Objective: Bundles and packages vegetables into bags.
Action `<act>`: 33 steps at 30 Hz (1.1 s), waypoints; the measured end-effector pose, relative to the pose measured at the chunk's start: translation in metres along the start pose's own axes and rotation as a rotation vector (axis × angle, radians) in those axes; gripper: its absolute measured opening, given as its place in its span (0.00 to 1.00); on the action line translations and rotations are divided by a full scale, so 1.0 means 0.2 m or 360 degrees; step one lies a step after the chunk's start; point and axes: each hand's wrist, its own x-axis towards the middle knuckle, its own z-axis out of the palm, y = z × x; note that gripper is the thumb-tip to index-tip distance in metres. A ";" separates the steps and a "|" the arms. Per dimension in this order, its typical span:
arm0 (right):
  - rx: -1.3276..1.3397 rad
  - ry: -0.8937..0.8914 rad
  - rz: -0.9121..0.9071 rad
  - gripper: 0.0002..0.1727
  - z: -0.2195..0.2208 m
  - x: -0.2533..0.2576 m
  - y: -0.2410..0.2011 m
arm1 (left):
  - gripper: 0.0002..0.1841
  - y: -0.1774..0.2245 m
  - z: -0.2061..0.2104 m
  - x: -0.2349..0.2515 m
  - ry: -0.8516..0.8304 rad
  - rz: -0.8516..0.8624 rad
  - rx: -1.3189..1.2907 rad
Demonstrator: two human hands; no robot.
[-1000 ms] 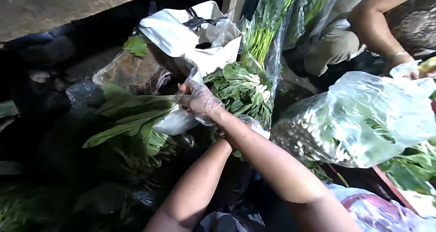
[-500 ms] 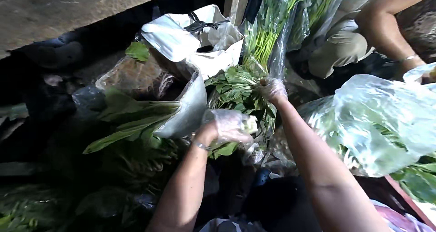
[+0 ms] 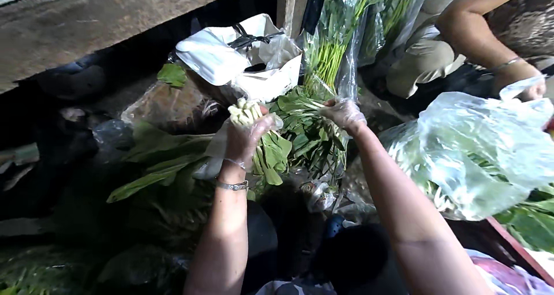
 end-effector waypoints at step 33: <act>0.0999 0.0465 -0.0514 0.14 -0.49 -0.79 -0.26 | 0.21 0.11 0.23 -0.10 -0.0387 -0.0198 -0.0033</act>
